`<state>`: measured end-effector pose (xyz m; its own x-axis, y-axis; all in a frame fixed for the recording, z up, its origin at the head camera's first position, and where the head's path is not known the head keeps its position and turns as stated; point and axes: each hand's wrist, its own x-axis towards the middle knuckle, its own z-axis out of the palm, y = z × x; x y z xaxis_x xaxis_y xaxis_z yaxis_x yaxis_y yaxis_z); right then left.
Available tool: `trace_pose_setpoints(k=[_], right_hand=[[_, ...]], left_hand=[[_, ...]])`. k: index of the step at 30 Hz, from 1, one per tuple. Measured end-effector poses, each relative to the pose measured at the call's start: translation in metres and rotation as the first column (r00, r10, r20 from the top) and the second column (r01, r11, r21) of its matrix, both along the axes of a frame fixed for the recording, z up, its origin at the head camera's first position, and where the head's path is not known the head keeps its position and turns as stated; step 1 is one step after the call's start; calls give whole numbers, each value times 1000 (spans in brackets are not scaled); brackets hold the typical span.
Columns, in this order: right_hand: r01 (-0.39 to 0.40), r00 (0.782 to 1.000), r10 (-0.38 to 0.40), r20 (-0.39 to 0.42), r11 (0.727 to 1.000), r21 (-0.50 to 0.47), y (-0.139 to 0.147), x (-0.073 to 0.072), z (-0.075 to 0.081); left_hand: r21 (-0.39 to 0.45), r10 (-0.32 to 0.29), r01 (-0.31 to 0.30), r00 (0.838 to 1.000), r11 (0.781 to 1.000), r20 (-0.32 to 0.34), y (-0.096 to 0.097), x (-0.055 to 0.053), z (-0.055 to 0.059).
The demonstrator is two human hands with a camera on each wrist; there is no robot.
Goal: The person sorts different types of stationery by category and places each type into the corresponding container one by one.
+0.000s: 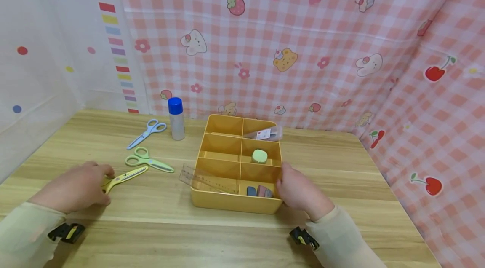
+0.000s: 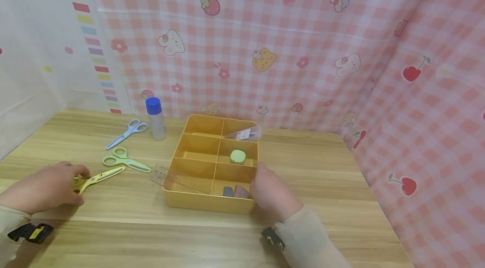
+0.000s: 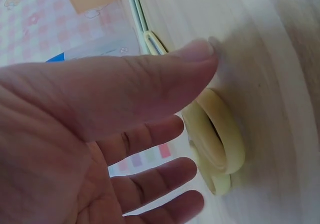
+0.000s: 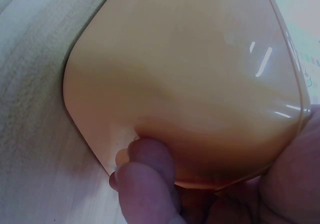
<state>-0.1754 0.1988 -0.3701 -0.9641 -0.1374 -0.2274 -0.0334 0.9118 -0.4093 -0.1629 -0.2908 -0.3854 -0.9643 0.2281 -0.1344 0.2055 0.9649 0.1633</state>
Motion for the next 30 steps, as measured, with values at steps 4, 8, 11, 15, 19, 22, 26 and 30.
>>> trace_pose_setpoints(k=[4,8,11,15,19,22,26,30], right_hand=[[0,1000,0,-4,1000,-1,0,0,-1],[-4,1000,4,-9,1000,-4,1,0,-2],[-4,1000,4,-6,1000,-7,1,0,-1],[3,1000,-3,5,1000,-7,0,-1,0],[6,1000,-6,10,1000,-4,0,0,1],[0,1000,0,4,1000,1,0,0,1],[-10,1000,10,-7,1000,9,0,0,1],[-10,1000,10,-10,1000,13,0,0,1]], left_hand=[[13,10,-11,999,1000,32,0,1,0],[17,12,-13,999,1000,43,-1,0,0],[13,11,-11,999,1000,49,-2,-2,-1],[6,12,-12,998,1000,65,-5,-4,-3],[0,12,-12,998,1000,62,-7,-6,-4],[-10,11,-11,999,1000,50,-7,-5,-5],[-27,18,-16,999,1000,42,-6,-5,-4],[-24,26,-25,999,999,34,-5,-3,-2]])
